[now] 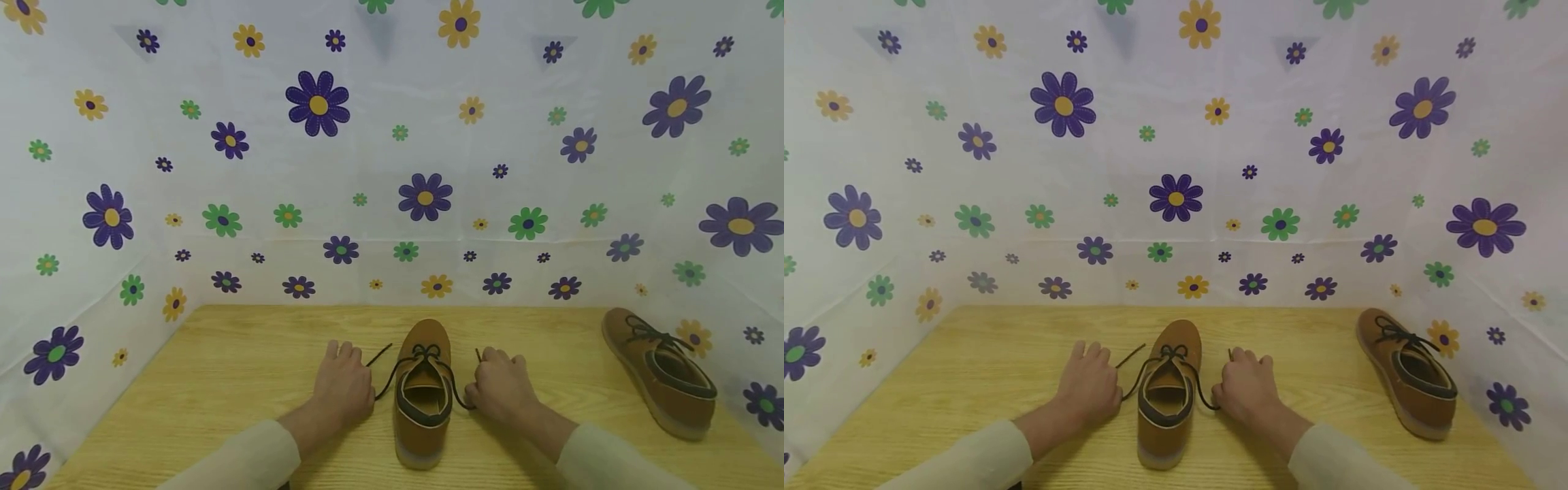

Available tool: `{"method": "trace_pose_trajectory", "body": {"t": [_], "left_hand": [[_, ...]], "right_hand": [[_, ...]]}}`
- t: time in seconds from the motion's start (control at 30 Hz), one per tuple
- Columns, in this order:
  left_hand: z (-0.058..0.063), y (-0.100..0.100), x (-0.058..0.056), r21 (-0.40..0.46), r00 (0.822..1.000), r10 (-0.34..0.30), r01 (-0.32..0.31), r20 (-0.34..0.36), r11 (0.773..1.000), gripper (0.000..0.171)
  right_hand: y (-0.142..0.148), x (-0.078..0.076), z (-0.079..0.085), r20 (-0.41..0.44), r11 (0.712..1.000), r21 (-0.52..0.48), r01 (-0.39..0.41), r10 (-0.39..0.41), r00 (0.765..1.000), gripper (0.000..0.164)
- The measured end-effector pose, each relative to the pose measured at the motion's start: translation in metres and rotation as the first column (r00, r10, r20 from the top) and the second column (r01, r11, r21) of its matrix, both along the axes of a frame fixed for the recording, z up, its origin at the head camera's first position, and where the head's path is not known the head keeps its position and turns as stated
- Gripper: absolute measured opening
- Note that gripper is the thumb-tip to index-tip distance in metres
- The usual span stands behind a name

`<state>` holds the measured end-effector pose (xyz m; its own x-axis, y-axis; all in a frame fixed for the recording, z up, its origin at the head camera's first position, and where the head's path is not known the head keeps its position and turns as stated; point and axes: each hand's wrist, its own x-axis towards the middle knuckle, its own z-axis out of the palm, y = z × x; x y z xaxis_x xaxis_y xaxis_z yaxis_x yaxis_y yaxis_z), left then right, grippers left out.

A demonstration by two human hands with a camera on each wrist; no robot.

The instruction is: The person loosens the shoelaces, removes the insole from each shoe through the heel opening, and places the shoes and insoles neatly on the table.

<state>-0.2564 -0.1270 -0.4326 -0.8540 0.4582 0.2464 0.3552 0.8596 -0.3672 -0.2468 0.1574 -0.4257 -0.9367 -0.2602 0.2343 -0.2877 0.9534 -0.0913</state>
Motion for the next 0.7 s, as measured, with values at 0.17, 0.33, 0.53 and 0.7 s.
{"method": "trace_pose_trajectory", "body": {"t": [0.17,0.33,0.53,0.7], "left_hand": [[0.0019,0.0002,0.0012,0.037,1.000,-0.014,0.014,-0.001,0.999,0.040],[-0.0005,-0.0003,0.0009,0.074,0.999,-0.044,0.046,-0.026,0.996,0.037],[-0.0051,0.0013,-0.0022,0.199,0.965,-0.156,0.199,-0.209,0.960,0.032],[-0.0080,0.0062,0.0031,0.308,0.933,-0.246,0.323,-0.264,0.895,0.035]], "right_hand": [[0.0009,-0.0005,-0.0012,-0.014,1.000,-0.006,-0.012,0.012,1.000,0.036],[-0.0013,-0.0005,-0.0028,-0.029,0.999,-0.044,-0.010,0.009,1.000,0.036],[-0.0046,0.0017,-0.0012,-0.051,0.988,-0.146,-0.046,0.039,0.998,0.041],[-0.0057,0.0025,-0.0011,-0.123,0.972,-0.195,-0.132,0.109,0.986,0.039]]}}
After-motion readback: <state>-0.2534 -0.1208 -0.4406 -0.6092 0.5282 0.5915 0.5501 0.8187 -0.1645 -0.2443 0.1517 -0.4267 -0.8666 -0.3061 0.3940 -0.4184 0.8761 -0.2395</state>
